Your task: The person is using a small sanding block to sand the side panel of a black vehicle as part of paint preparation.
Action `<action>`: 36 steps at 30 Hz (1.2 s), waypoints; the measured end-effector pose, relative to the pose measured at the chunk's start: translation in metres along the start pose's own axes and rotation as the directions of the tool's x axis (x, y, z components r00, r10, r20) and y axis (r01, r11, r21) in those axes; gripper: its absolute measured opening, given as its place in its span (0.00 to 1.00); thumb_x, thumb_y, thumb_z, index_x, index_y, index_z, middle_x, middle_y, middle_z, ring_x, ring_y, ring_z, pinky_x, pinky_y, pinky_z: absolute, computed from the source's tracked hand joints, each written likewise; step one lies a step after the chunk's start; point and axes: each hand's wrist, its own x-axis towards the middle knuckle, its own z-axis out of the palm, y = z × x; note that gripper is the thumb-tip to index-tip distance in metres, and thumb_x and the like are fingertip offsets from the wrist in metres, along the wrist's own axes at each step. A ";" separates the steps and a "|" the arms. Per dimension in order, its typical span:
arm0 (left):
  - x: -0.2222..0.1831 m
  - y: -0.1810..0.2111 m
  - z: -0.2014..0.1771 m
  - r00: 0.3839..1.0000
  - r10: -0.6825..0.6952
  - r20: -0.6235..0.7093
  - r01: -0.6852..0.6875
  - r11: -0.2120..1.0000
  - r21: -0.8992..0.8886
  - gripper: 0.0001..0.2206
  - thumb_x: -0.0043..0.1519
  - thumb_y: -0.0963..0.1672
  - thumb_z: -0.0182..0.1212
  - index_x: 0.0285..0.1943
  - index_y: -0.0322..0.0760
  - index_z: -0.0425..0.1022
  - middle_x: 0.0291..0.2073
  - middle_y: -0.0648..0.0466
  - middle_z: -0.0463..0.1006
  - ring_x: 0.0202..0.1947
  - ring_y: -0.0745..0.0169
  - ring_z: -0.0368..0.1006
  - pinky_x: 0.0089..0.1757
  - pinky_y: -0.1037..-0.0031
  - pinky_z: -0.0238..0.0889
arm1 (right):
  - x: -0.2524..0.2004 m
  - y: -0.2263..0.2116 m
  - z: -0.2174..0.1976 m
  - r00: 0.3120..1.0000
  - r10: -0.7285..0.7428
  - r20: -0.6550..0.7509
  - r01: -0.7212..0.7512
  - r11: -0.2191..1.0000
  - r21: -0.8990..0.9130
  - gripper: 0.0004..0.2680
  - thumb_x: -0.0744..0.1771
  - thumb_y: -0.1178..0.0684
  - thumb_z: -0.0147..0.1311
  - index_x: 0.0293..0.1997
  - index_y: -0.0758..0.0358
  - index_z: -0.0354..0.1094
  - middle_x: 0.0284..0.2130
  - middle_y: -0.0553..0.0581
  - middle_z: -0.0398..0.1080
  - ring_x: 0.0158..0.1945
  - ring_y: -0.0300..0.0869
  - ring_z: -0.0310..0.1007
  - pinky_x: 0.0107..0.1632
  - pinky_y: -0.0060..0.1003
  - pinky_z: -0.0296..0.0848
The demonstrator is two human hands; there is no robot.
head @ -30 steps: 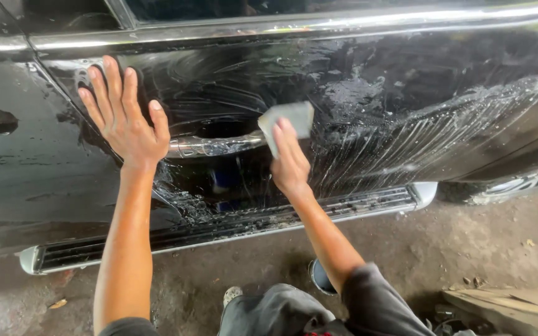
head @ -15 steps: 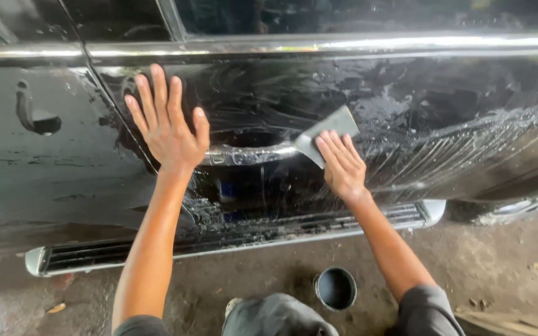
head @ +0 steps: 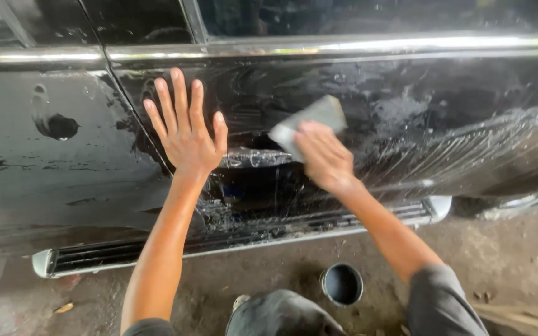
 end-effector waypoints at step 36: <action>0.023 -0.059 -0.007 0.972 0.188 -0.143 -0.181 0.982 0.061 0.18 0.78 0.50 0.54 0.69 0.34 0.74 0.71 0.38 0.66 0.73 0.38 0.60 0.67 0.48 0.52 | -0.022 -0.005 0.005 0.993 0.113 0.037 -0.114 0.993 0.010 0.14 0.66 0.68 0.50 0.58 0.71 0.72 0.55 0.68 0.73 0.62 0.55 0.74 0.67 0.51 0.70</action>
